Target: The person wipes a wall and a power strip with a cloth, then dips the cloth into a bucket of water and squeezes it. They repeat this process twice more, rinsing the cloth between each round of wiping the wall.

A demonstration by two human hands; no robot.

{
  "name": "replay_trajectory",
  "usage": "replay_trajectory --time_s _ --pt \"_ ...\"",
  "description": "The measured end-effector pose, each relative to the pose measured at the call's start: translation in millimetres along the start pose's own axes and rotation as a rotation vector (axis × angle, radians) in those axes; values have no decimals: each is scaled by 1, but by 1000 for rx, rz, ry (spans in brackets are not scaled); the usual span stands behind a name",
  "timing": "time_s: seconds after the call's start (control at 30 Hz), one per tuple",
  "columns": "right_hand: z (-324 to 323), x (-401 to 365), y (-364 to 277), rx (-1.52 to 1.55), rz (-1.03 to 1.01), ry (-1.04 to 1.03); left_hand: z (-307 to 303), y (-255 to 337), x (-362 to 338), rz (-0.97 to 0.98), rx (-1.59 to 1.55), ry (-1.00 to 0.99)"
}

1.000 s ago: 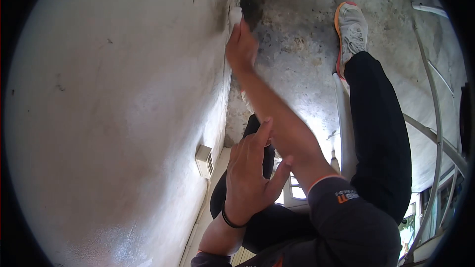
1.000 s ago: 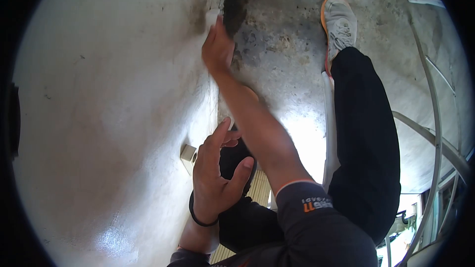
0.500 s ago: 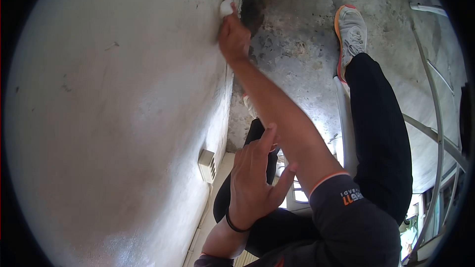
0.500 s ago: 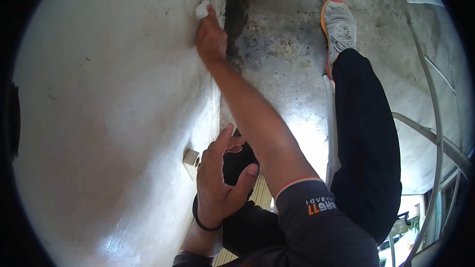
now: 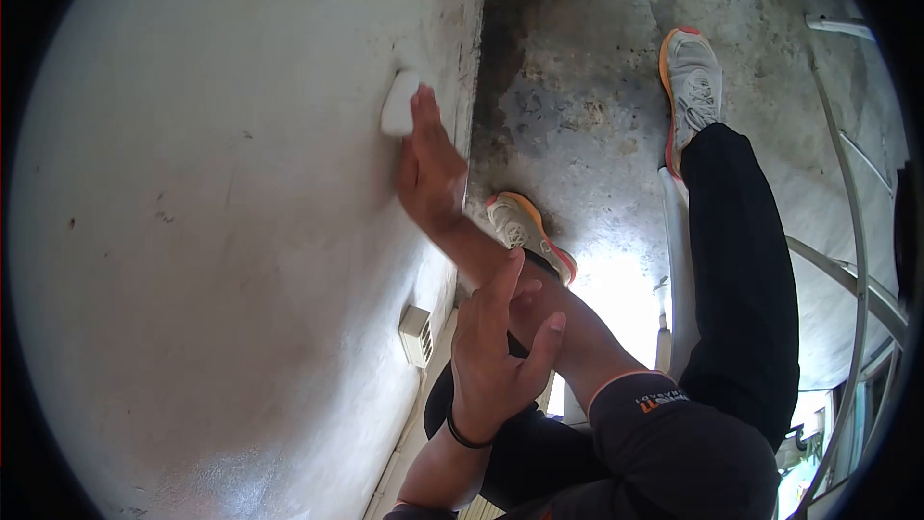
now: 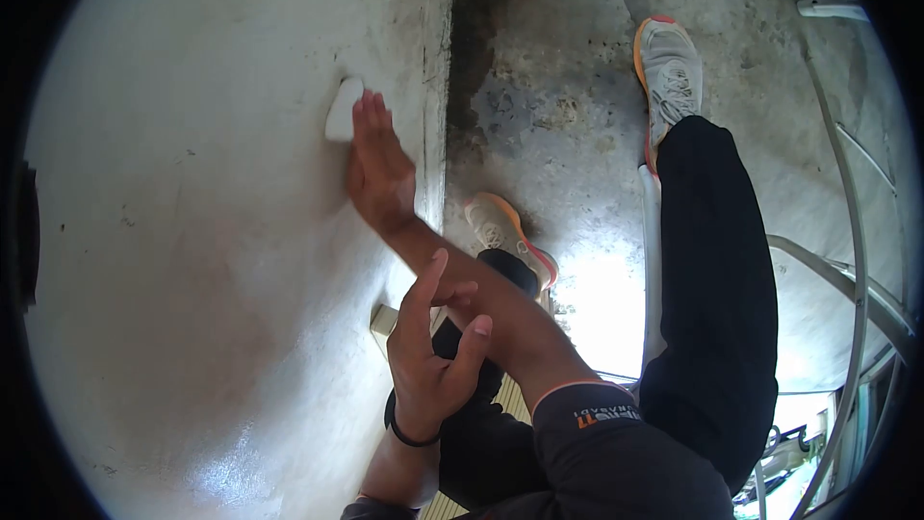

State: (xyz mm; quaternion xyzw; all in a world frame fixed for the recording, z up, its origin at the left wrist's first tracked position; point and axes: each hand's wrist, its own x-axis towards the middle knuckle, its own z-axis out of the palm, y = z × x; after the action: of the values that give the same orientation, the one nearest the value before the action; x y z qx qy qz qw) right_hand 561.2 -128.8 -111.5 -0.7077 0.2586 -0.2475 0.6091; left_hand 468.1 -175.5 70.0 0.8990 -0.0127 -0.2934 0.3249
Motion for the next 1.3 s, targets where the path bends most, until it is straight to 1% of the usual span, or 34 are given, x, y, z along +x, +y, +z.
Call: replay_trajectory --time_s 0.07,0.1,0.17,0.23,0.3,0.4,0.43,0.5,0.57,0.63,0.67,0.7,0.83,0.93,0.97,1.07,1.13,1.2,1.23,1.3 --pt "3 24 25 29 -17 19 -1 3 0 6 -18 -31" --pt "9 35 42 -3 -46 62 -1 4 1 14 -29 -41" --pt "18 55 73 -14 31 76 1 6 1 44 -48 -13" --pt "29 81 107 -96 82 116 1 8 -1 49 -52 4" --pt "21 118 121 -282 317 -141 2 8 -3 34 -38 13" --pt "2 161 125 -350 427 -291 5 2 -5 24 -18 40" --pt "-2 161 112 -285 436 -194 4 3 -6 27 -17 45" --pt "-15 135 68 -153 447 -8 4 4 -1 33 -20 61" --pt "-25 79 21 54 328 14 6 6 1 55 -3 53" --pt "-21 26 -9 144 -85 -36 6 5 4 65 8 51" --pt "-21 9 -27 45 -118 -90 7 3 5 69 7 57" --pt "-19 10 -25 34 -140 -71 7 2 6 72 3 63" --pt "-7 47 17 20 -304 4 6 4 8 61 -40 84" --pt "-4 66 39 -39 -340 23 6 6 8 78 -75 99" --pt "4 73 50 -96 -350 79 7 7 7 80 -81 112" --pt "26 93 101 -73 -43 74 6 8 5 81 -65 123" --pt "31 131 120 -297 251 -2 8 11 3 70 -49 118" --pt "23 167 139 -432 351 -189 9 13 4 63 -28 94" --pt "18 178 138 -500 405 -286 10 13 5 58 -17 82" --pt "13 177 131 -331 373 -82 10 11 7 45 -14 75"
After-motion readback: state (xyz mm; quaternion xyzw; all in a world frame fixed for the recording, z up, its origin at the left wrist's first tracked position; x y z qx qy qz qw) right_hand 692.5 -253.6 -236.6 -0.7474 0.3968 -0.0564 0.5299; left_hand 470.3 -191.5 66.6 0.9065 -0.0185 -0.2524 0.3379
